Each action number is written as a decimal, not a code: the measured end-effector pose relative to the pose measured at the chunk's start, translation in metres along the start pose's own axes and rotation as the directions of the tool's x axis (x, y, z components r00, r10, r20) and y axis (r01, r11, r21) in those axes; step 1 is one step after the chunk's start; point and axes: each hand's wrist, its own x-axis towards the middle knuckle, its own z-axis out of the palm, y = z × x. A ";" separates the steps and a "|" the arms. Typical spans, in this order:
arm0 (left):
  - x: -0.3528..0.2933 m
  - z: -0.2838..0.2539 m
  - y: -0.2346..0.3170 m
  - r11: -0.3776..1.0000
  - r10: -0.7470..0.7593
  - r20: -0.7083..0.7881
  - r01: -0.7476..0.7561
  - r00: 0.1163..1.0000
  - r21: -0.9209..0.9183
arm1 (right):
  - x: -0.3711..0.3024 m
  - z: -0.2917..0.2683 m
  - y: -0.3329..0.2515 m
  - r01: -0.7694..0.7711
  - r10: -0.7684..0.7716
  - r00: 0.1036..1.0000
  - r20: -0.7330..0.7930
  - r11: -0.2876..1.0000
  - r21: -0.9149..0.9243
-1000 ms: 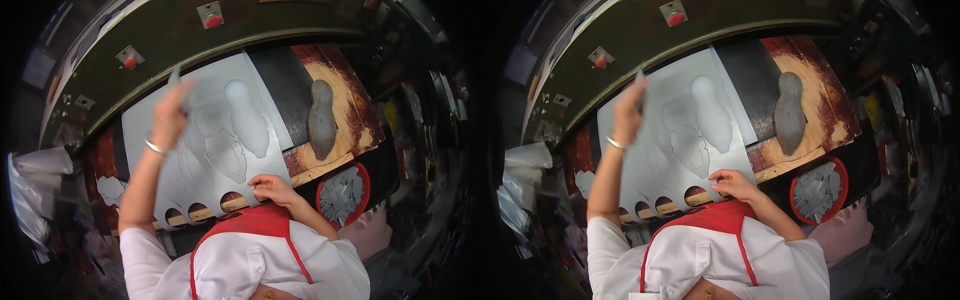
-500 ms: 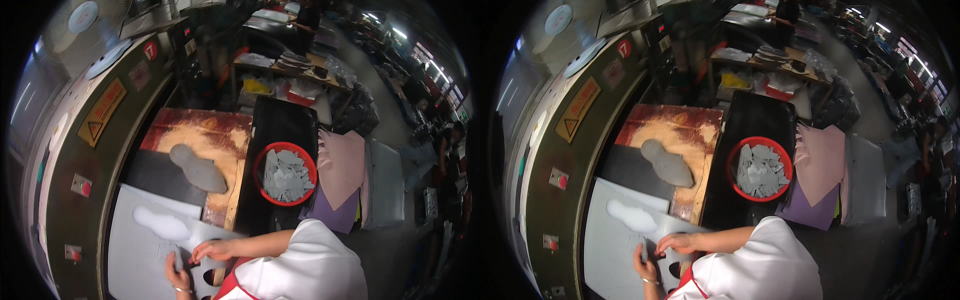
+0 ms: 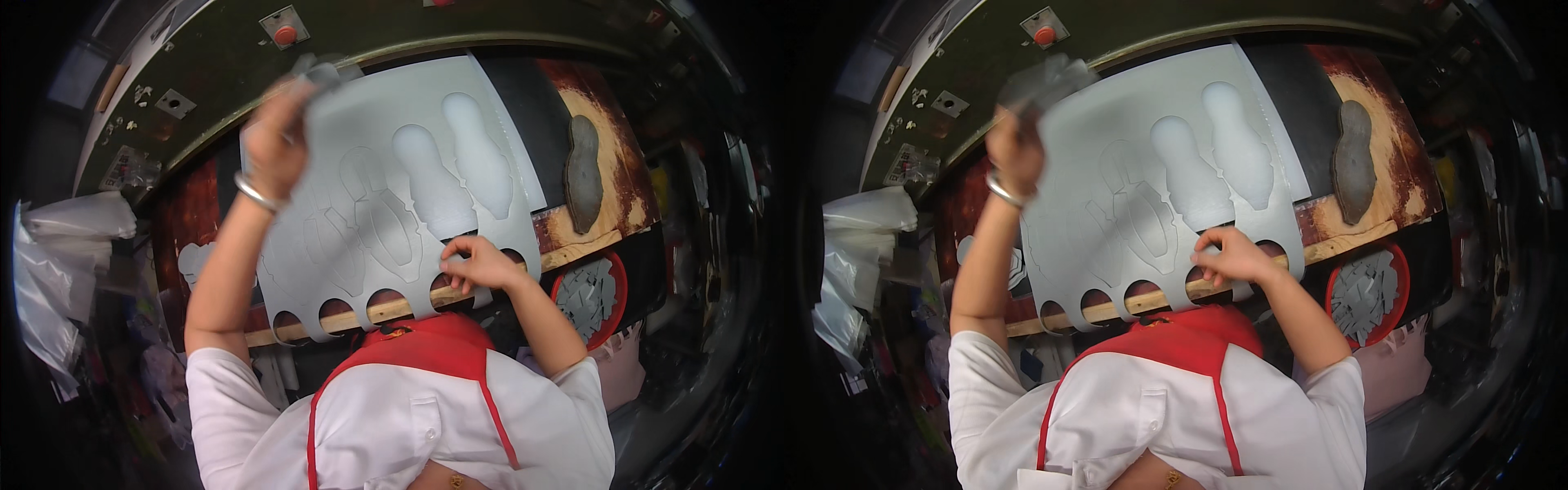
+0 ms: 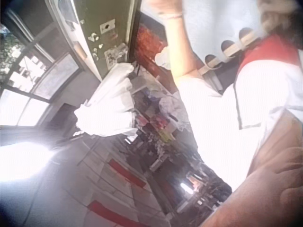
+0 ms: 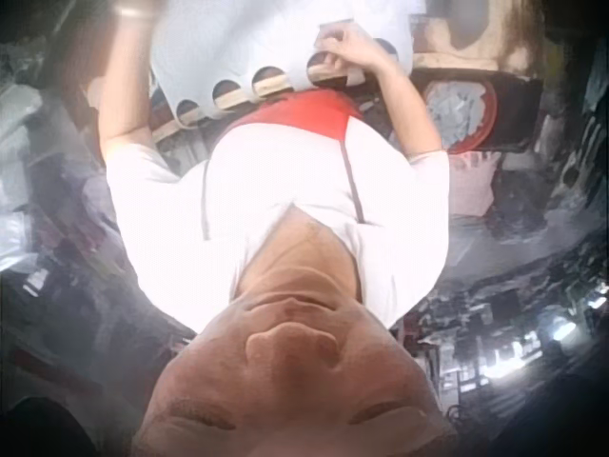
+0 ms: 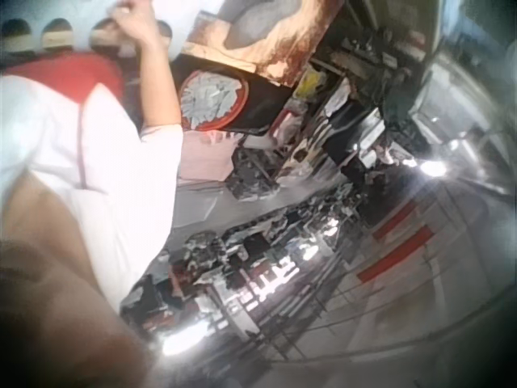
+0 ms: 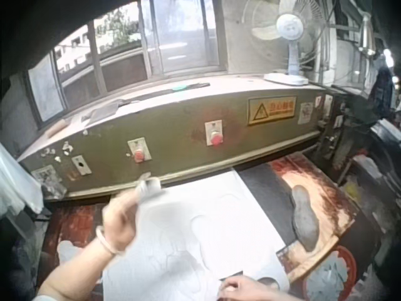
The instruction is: The person places a sheet of gray material onto a press machine, activates the press, and removes cut pieces shaped like shoe soles. The person repeats this cycle multiple times, stacking the cut pieces on a nearby table.
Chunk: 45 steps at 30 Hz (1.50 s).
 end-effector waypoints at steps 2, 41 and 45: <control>-0.059 0.014 0.035 0.969 0.206 0.324 -0.148 0.923 -0.197 | 0.025 -0.007 0.003 -0.089 0.055 0.990 0.127 0.956 0.278; -0.194 -0.049 -0.019 0.907 0.217 0.485 0.009 0.847 -0.421 | 0.093 0.089 -0.011 0.096 -0.298 0.895 0.331 0.855 0.510; -0.137 -0.054 -0.048 0.890 -0.411 -0.029 0.394 0.911 -0.230 | 0.063 0.098 -0.036 0.149 -0.152 0.985 0.079 0.988 0.039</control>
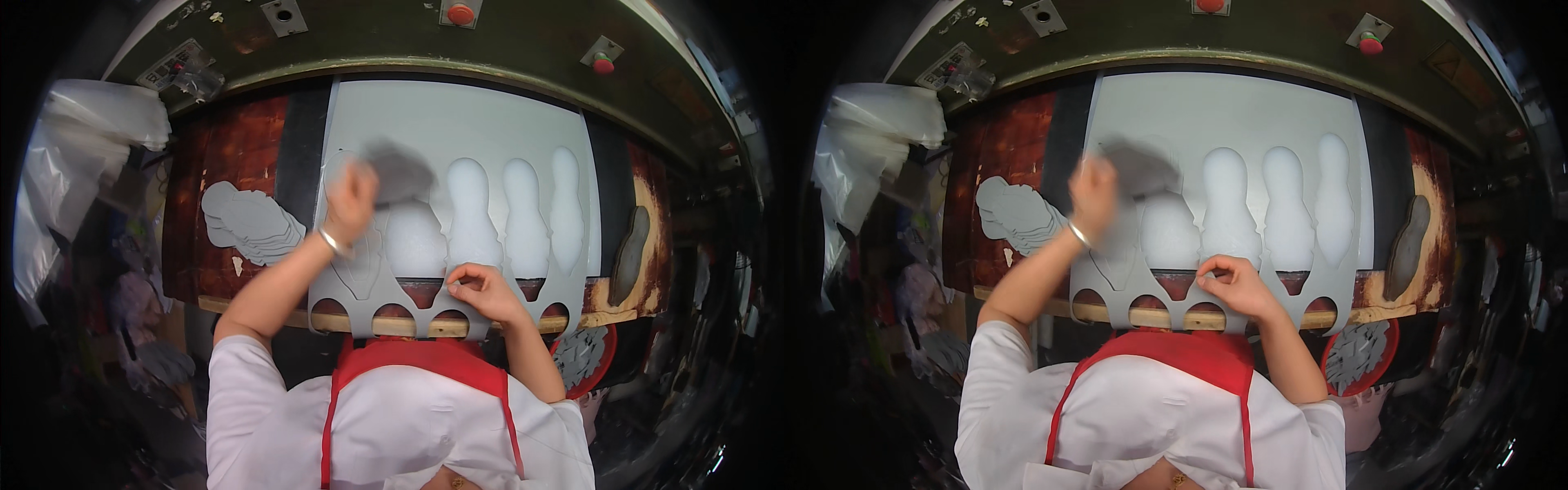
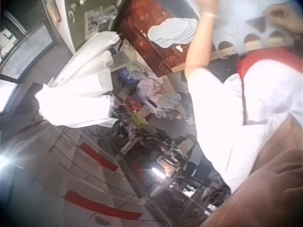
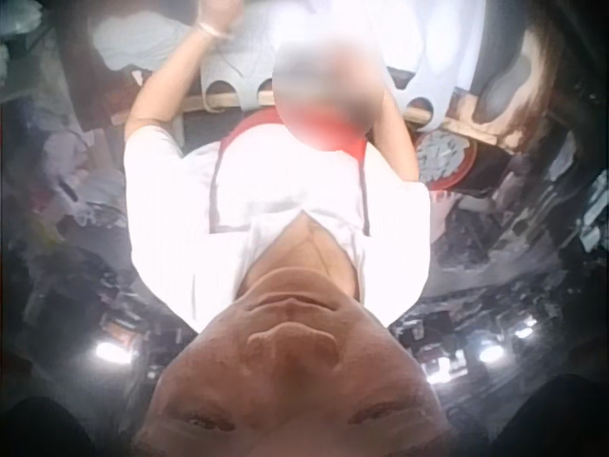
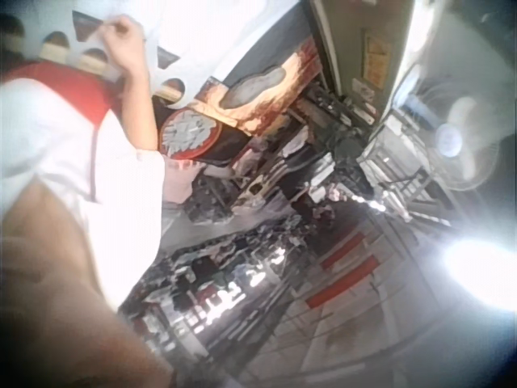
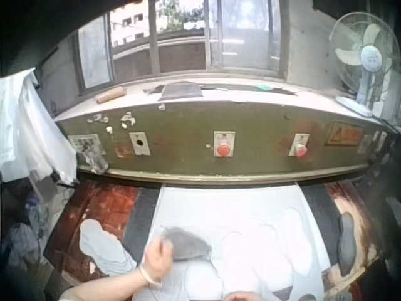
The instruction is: The person places a sheet of gray material onto a press machine, activates the press, and removes cut pieces shaped like shoe soles. The person repeats this cycle multiple times, stacking the cut pieces on a nearby table.
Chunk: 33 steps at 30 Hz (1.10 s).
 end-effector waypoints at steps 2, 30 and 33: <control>0.059 -0.018 -0.012 0.995 -0.036 -0.372 0.067 0.928 0.073 | -0.009 0.012 -0.010 0.227 -0.316 0.931 -0.183 0.893 -0.388; 0.023 -0.114 -0.037 0.951 -0.306 -0.363 0.260 0.880 -0.170 | 0.034 0.064 -0.020 0.138 -0.122 0.990 0.076 0.957 -0.254; 0.075 -0.186 -0.029 0.990 0.000 -0.557 0.078 0.831 0.117 | 0.016 0.048 -0.024 0.091 -0.094 0.995 -0.020 0.989 -0.116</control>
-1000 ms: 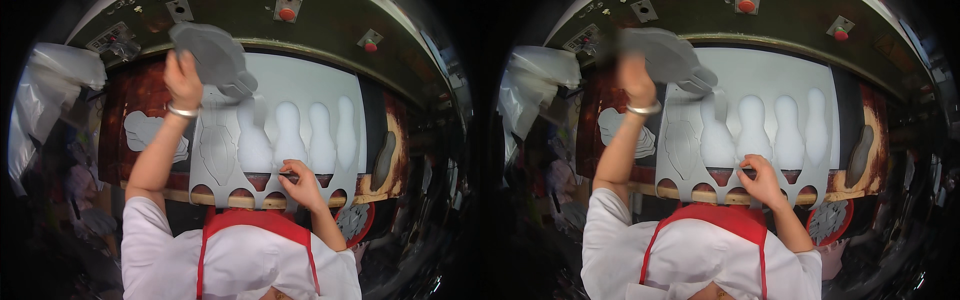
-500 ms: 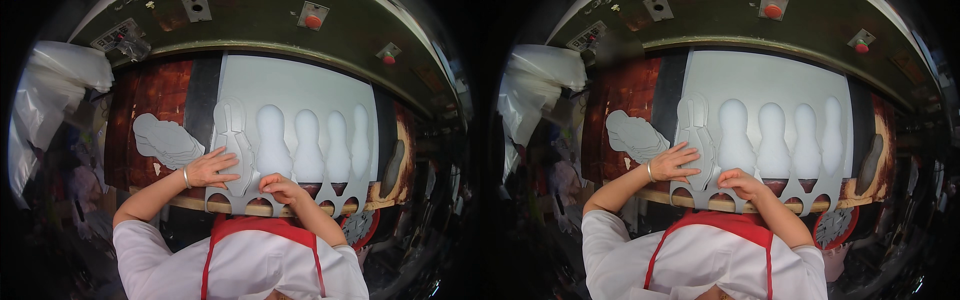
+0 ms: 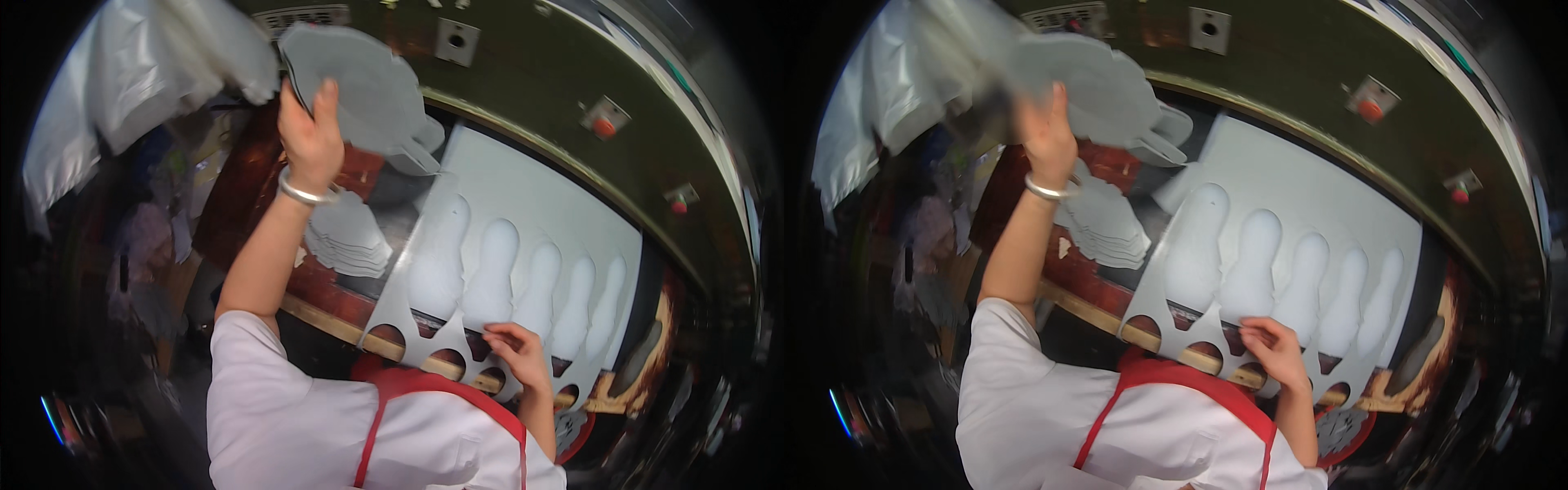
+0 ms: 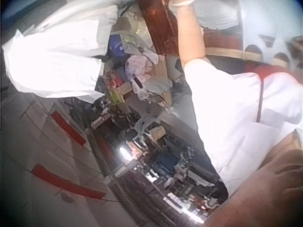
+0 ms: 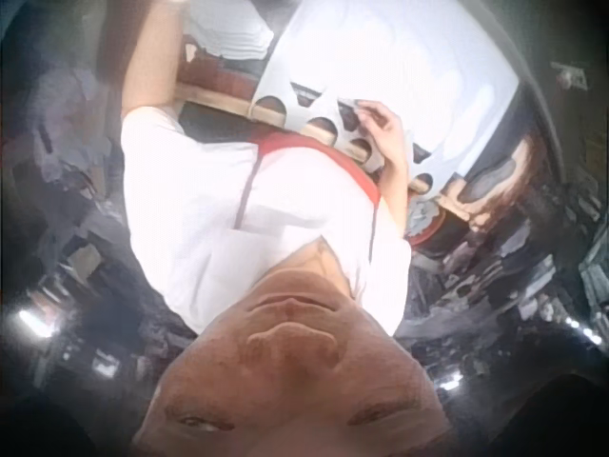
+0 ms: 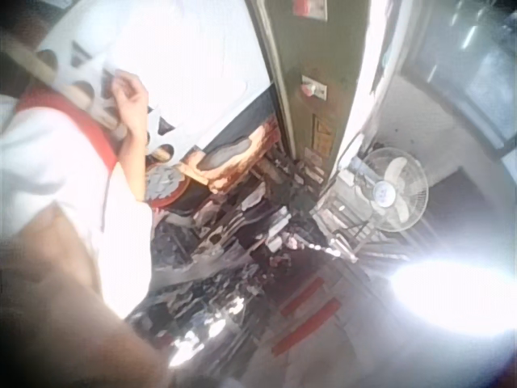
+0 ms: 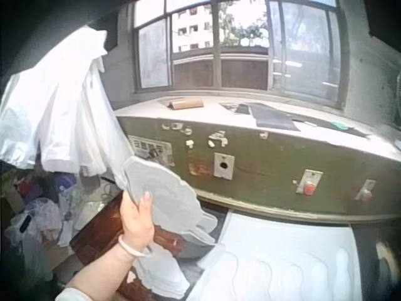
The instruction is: The person places a sheet of gray material onto a press machine, activates the press, and removes cut pieces shaped like shoe soles. The person repeats this cycle multiple times, stacking the cut pieces on a nearby table.
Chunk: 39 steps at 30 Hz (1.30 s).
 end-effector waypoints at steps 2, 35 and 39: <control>0.037 -0.027 0.002 0.989 0.088 -0.029 -0.083 0.996 0.125 | -0.006 -0.007 0.001 -0.001 0.005 0.998 -0.067 0.998 0.066; -0.176 -0.106 -0.062 0.744 0.013 0.877 -0.591 0.479 0.312 | -0.012 0.027 0.035 0.014 0.016 0.986 -0.165 0.984 0.177; -0.169 -0.102 -0.076 0.793 -0.026 0.814 -0.483 0.581 0.370 | -0.014 0.032 0.038 0.018 0.013 0.983 -0.185 0.986 0.166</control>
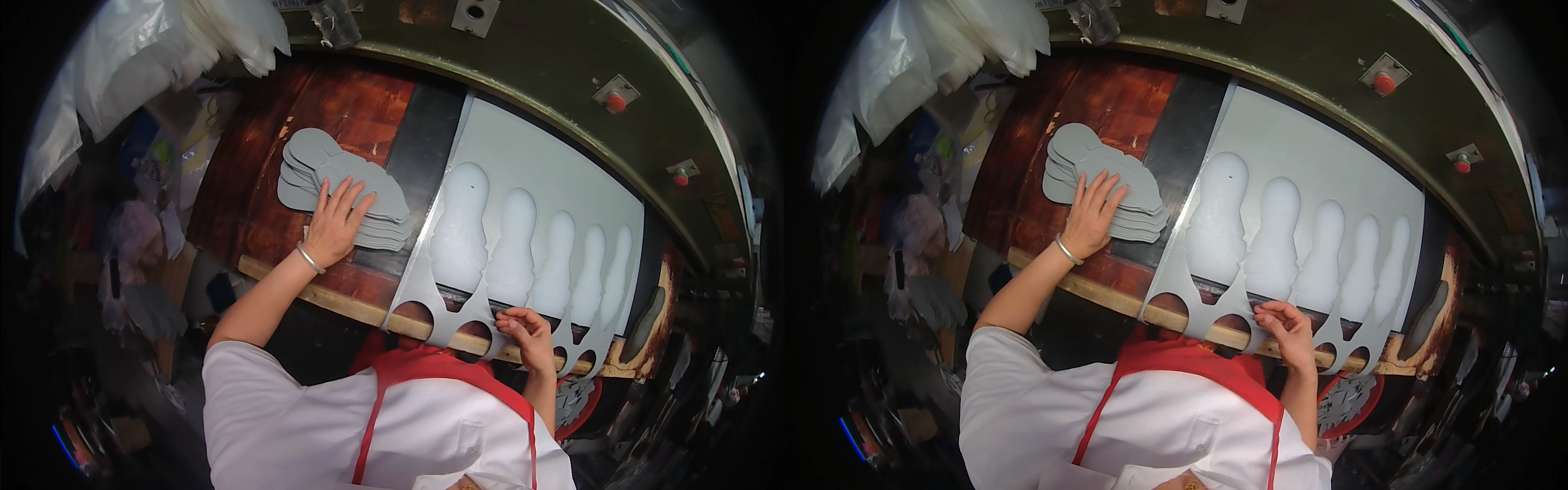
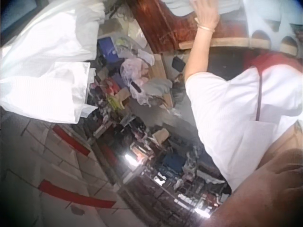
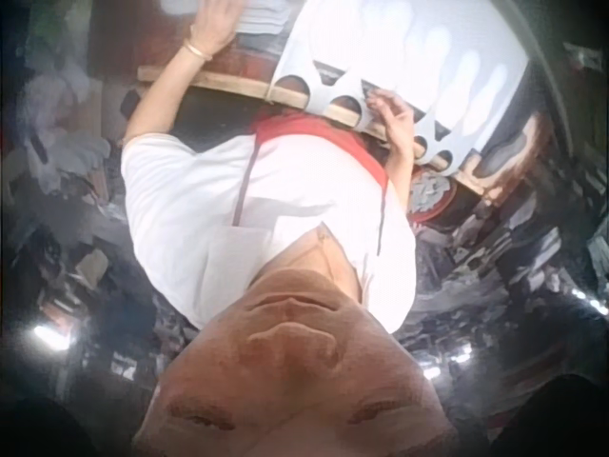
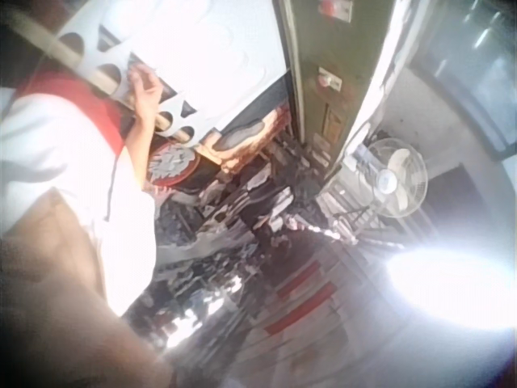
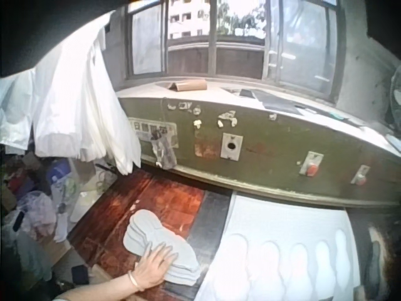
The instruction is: The person places a sheet of gray material onto a press machine, activates the press, and removes cut pieces shaped like shoe soles. The person repeats this cycle multiple times, stacking the cut pieces on a nearby table.
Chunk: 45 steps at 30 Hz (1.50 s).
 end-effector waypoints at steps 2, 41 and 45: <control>0.007 0.000 -0.009 0.994 0.028 -0.088 -0.036 0.996 -0.098 | -0.002 0.001 -0.002 0.002 -0.002 1.000 -0.007 1.000 -0.006; 0.118 0.032 0.245 0.329 -0.345 -0.200 -0.082 0.917 -0.941 | 0.082 -0.012 -0.061 0.690 -0.694 0.720 0.003 0.717 0.097; 0.114 0.032 0.240 0.670 -0.316 -0.229 0.046 0.921 -0.741 | 0.089 -0.008 -0.054 0.686 -0.697 0.716 0.039 0.713 0.144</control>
